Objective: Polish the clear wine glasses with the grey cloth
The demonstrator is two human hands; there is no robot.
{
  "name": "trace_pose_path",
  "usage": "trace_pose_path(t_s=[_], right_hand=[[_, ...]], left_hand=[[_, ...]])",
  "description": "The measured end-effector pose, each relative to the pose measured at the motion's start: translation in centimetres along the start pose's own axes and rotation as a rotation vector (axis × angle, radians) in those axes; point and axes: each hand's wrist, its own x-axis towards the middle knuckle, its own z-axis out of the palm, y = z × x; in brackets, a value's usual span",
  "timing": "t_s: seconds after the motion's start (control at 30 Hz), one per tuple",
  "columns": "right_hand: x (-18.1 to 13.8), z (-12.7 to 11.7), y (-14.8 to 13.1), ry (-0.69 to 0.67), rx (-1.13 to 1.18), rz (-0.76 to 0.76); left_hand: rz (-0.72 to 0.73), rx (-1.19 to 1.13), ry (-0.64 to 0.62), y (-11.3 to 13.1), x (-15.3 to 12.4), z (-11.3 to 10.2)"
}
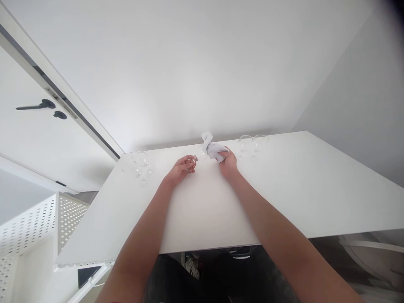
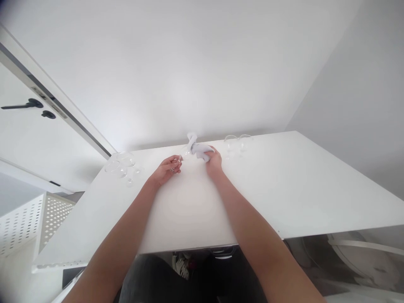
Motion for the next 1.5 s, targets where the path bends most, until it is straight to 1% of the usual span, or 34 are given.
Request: trace_pose_path(t_s=[0.07,0.13,0.17,0.23,0.33,0.4,0.5,0.57,0.67,0.73,0.87,0.97,1.1,1.17,1.3,1.5], right_hand=[[0.1,0.1,0.1,0.050,0.018,0.018],[0.0,0.2,0.1,0.109,0.040,0.066],[-0.1,0.3,0.0,0.114,0.052,0.087],[-0.3,0.5,-0.1,0.049,0.054,0.110],[-0.8,0.8,-0.2,-0.057,-0.018,0.113],[-1.1,0.9,-0.2,-0.068,-0.050,0.119],[-1.5,1.1,-0.2,-0.074,-0.034,0.146],[-1.8,1.2,-0.3,-0.150,-0.033,0.187],[-2.0,1.3,-0.6,-0.324,-0.049,0.230],[-2.0,1.4,-0.8,-0.368,-0.063,0.240],[-1.9,1.6,-0.7,-0.348,-0.098,0.239],[-1.9,1.6,-0.6,-0.275,-0.133,0.196],[-1.9,1.4,-0.8,-0.185,-0.151,0.164],[-1.8,1.4,-1.0,-0.196,-0.146,0.202],[-1.8,1.4,-0.9,-0.259,-0.091,0.315],[-1.9,1.6,-0.9,-0.275,0.009,0.330]], left_hand=[[0.022,-0.028,0.039,-0.1,0.1,-0.1],[0.047,-0.072,0.103,-0.3,0.3,-0.3],[0.061,-0.097,0.136,-0.3,0.4,-0.4],[0.074,-0.120,0.172,-0.4,0.5,-0.5],[0.060,-0.076,0.114,-0.3,0.5,-0.3],[0.060,-0.043,0.067,-0.2,0.3,0.0],[0.062,-0.007,0.030,-0.1,0.1,0.4],[0.047,0.024,-0.001,-0.1,0.1,0.5],[0.009,0.086,-0.029,-0.3,0.2,0.6],[-0.009,0.120,-0.031,-0.5,0.2,0.6],[-0.046,0.179,-0.051,-0.8,0.3,0.5],[-0.046,0.203,-0.052,-0.8,0.3,0.5],[-0.045,0.215,-0.019,-0.7,0.2,0.4],[-0.051,0.201,-0.021,-0.7,0.2,0.3],[-0.051,0.164,-0.022,-0.7,0.1,0.4],[-0.010,0.120,0.017,-0.9,0.4,0.6]])
